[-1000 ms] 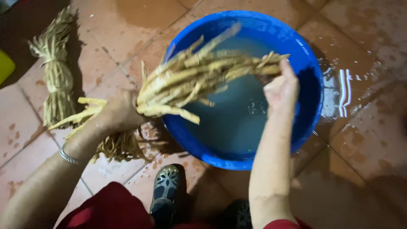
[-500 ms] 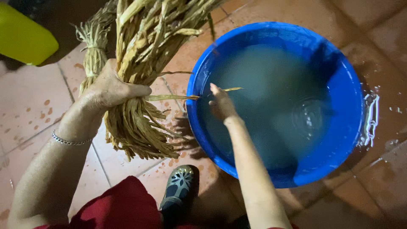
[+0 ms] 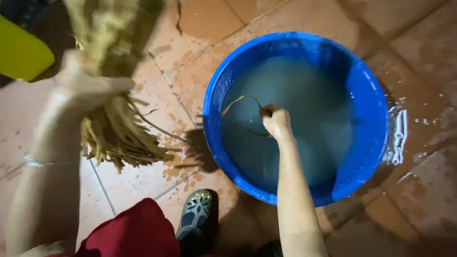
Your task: The person kneels on a tiled floor and washes tied bundles of dried tobacco leaves in a large blue basin of water. They dunk each bundle, swish and wring the leaves underwater, squeeze out excess water, and set the washed bundles on the wet floor beside the basin.
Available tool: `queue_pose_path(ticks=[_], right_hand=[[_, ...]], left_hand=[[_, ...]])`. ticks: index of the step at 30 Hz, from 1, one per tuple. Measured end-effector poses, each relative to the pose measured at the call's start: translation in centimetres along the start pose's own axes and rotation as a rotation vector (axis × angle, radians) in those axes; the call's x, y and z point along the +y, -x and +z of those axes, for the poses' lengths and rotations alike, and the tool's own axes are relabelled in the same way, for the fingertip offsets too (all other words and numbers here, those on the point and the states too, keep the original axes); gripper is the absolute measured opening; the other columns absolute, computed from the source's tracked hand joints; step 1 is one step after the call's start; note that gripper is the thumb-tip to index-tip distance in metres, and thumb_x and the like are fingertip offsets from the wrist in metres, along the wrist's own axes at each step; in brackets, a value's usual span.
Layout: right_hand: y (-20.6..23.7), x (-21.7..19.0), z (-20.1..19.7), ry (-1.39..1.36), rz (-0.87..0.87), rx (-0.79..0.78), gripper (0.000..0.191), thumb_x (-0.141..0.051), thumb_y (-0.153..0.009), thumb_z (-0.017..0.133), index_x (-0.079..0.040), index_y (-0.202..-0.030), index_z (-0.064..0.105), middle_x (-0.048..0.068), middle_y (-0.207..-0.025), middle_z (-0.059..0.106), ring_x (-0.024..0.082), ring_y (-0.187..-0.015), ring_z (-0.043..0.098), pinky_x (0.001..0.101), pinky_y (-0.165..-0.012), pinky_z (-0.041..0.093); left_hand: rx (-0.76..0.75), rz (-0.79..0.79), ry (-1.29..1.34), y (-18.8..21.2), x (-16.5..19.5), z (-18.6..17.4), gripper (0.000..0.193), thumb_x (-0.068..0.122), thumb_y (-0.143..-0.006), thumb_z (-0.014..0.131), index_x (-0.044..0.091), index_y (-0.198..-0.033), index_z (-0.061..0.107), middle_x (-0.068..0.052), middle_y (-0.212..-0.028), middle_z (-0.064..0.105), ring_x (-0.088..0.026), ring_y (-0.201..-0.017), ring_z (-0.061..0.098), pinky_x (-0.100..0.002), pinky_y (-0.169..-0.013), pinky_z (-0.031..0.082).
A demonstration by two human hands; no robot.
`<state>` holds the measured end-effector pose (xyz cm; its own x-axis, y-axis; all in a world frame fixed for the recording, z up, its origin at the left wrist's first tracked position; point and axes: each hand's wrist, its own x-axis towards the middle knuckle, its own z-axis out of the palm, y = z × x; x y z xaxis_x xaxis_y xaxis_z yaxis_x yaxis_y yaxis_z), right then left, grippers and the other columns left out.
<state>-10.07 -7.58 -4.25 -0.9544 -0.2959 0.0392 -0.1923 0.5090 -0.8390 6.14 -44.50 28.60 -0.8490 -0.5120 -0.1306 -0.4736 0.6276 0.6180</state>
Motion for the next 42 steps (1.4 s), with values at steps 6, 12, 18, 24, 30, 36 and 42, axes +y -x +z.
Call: queue_pose_path(ticks=[6,12,18,24,30,36,42], right_hand=[[2.7,-4.9,-0.5,-0.134,0.138,-0.256,0.020,-0.020,-0.097,0.070,-0.002,-0.090,0.077,0.006,-0.067,0.066,0.013,-0.060,0.060,0.0304,-0.055,0.048],[4.6,-6.2,3.1,-0.613,0.300,-0.472,0.023,-0.007,-0.090,0.056,-0.016,-0.106,0.072,-0.004,-0.067,0.057,0.007,-0.052,0.048,0.0236,-0.044,0.036],[4.3,-5.4,3.9,-0.748,0.166,-0.308,0.017,-0.002,-0.092,0.065,0.001,-0.108,0.072,0.001,-0.083,0.065,0.009,-0.069,0.055,0.0267,-0.058,0.044],[4.8,-5.3,4.8,-0.835,0.256,-0.122,0.019,-0.006,-0.085,0.074,-0.001,-0.104,0.075,0.004,-0.100,0.075,0.011,-0.087,0.066,0.0282,-0.072,0.054],[5.3,-5.4,5.7,-0.893,0.259,-0.104,0.020,-0.004,-0.081,0.074,0.000,-0.101,0.076,0.003,-0.091,0.076,0.010,-0.078,0.068,0.0258,-0.068,0.053],[6.1,-5.2,4.6,-1.127,0.357,-0.399,0.005,-0.008,-0.089,0.074,-0.006,-0.091,0.070,0.000,-0.071,0.062,0.008,-0.053,0.049,0.0236,-0.044,0.035],[5.9,-8.1,2.4,-0.580,0.259,-0.246,0.012,-0.014,-0.092,0.064,-0.007,-0.097,0.072,-0.001,-0.080,0.069,0.010,-0.063,0.059,0.0310,-0.051,0.049]], left_hand=[[-0.232,0.202,-0.049,-2.7,0.7,12.6,0.047,0.028,-0.064,0.092,0.006,-0.102,0.074,-0.010,-0.083,0.075,-0.019,-0.070,0.070,-0.036,-0.066,0.057],[-0.466,0.082,0.054,-2.0,1.4,21.7,0.045,0.030,-0.063,0.086,0.011,-0.103,0.079,-0.008,-0.091,0.078,-0.017,-0.081,0.070,-0.033,-0.074,0.057],[-0.648,0.119,0.109,-1.6,2.3,24.8,0.051,0.027,-0.059,0.085,0.011,-0.107,0.079,-0.006,-0.093,0.079,-0.017,-0.084,0.072,-0.033,-0.076,0.058],[-0.817,0.064,0.275,-1.6,1.7,26.1,0.044,0.011,-0.058,0.078,0.005,-0.102,0.076,-0.008,-0.082,0.075,-0.019,-0.073,0.069,-0.036,-0.065,0.059],[-0.843,0.000,0.387,-1.5,1.2,25.7,0.039,0.005,-0.062,0.077,0.003,-0.100,0.072,-0.010,-0.076,0.071,-0.019,-0.064,0.066,-0.037,-0.056,0.055],[-0.915,-0.037,0.365,-1.3,0.9,25.3,0.039,0.010,-0.063,0.081,0.003,-0.101,0.078,-0.009,-0.082,0.076,-0.018,-0.071,0.070,-0.035,-0.062,0.058],[-0.658,0.256,-0.221,-2.9,3.1,23.7,0.046,0.034,-0.066,0.081,0.008,-0.103,0.080,-0.017,-0.093,0.078,-0.026,-0.084,0.073,-0.039,-0.077,0.059]])
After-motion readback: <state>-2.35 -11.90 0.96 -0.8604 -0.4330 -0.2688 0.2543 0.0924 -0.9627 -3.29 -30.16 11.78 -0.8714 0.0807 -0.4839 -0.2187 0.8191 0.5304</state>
